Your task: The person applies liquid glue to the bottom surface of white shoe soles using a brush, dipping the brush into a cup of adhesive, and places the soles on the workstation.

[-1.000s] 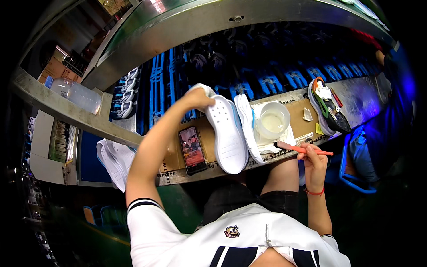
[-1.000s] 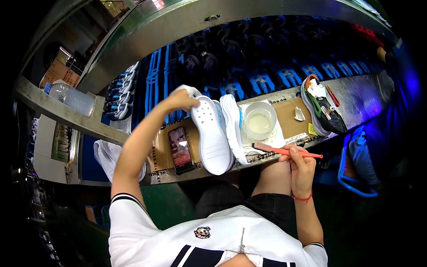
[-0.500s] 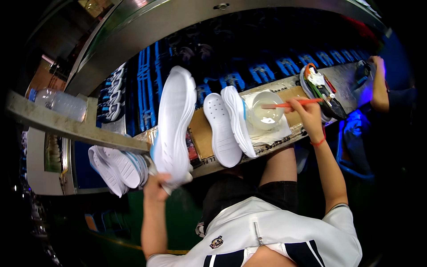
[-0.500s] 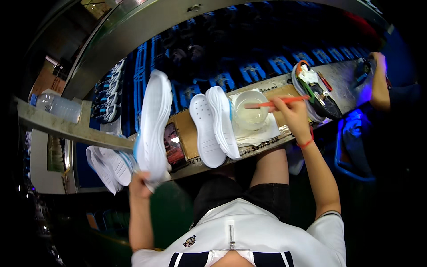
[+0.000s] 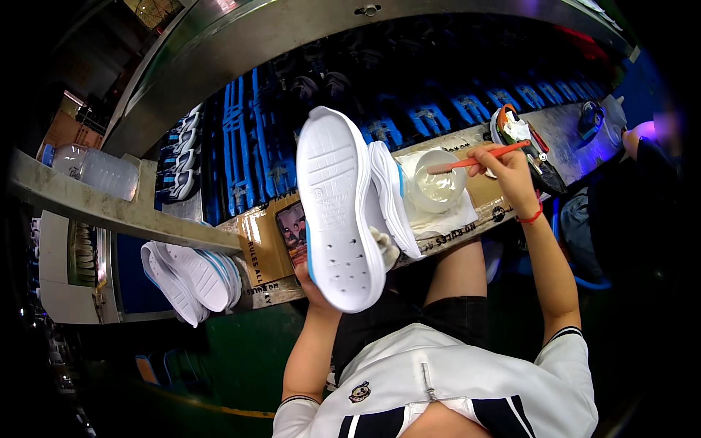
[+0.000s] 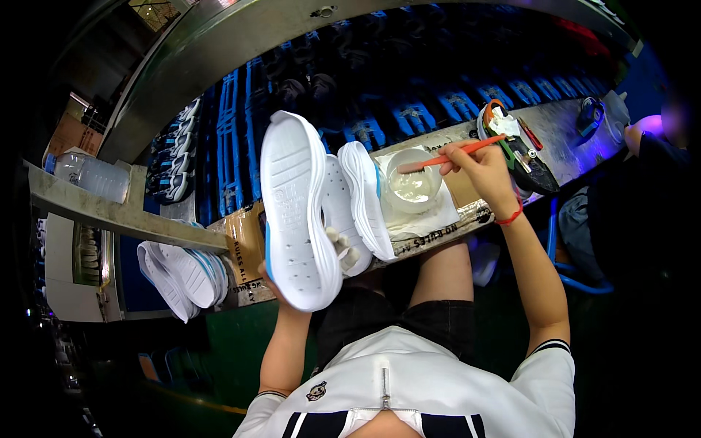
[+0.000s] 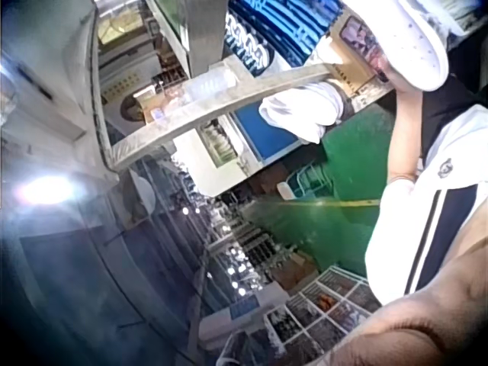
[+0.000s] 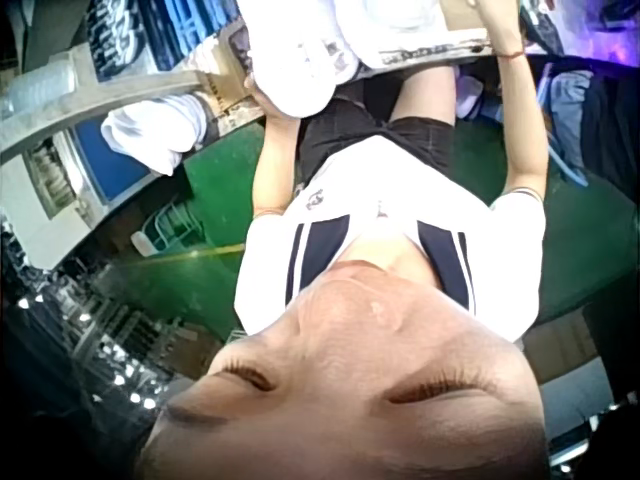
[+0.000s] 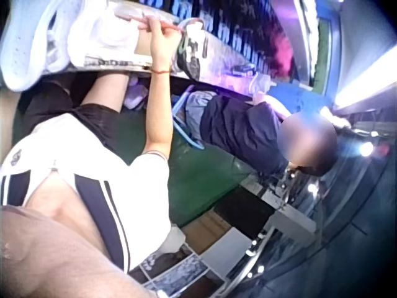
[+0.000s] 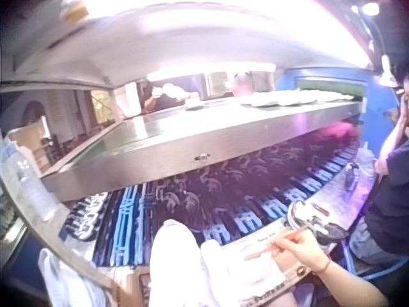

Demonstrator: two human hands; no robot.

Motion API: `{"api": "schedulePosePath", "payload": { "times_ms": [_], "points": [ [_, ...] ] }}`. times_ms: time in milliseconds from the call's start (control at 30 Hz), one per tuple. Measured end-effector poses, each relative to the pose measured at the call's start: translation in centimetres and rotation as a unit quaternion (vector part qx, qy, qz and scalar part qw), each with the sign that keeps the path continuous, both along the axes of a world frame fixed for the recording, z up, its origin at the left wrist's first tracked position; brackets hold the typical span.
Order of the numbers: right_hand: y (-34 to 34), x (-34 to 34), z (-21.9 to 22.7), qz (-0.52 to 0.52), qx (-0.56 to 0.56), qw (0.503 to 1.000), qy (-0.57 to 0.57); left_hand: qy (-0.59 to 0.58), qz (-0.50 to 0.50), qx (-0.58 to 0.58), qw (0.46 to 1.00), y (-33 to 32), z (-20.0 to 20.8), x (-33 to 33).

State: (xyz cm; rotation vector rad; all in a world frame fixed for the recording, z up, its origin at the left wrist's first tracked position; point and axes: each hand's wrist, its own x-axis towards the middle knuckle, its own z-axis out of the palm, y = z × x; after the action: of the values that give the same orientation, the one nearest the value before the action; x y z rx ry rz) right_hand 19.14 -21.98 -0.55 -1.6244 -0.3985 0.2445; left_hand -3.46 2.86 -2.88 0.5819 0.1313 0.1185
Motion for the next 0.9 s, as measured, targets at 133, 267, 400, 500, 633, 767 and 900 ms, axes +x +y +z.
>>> {"api": "schedulePosePath", "payload": {
  "times_ms": [133, 267, 400, 500, 633, 767, 900],
  "points": [
    [-0.8, 1.0, 0.2, 0.052, -0.054, 0.996, 0.038, -0.013, -0.033, 0.027, 0.999, 1.4, -0.7, 0.3],
    [-1.5, 1.6, 1.8, 0.066, -0.045, 0.995, 0.054, 0.023, -0.085, 0.066, 0.994, 1.1, 0.7, 0.5],
    [1.8, -0.4, 4.4, 0.139, 0.025, 0.990, -0.023, 0.053, -0.215, 0.014, 0.975, 0.8, 0.3, 0.0],
    [3.4, -1.0, 4.9, 0.163, 0.036, 0.983, -0.076, 0.032, -0.273, -0.084, 0.958, -0.1, 1.4, 0.6],
    [5.1, -1.5, 6.3, 0.254, -0.005, 0.940, -0.230, 0.042, -0.320, -0.192, 0.927, 0.3, 2.5, 0.9],
    [6.7, -2.5, 7.3, 0.349, -0.009, 0.897, -0.272, 0.107, -0.292, -0.207, 0.928, -0.2, 2.5, 1.1],
    [4.1, 1.8, 6.4, 0.259, -0.075, 0.922, -0.279, 0.036, -0.297, -0.242, 0.923, -0.5, 2.3, 0.7]
  ]
}}
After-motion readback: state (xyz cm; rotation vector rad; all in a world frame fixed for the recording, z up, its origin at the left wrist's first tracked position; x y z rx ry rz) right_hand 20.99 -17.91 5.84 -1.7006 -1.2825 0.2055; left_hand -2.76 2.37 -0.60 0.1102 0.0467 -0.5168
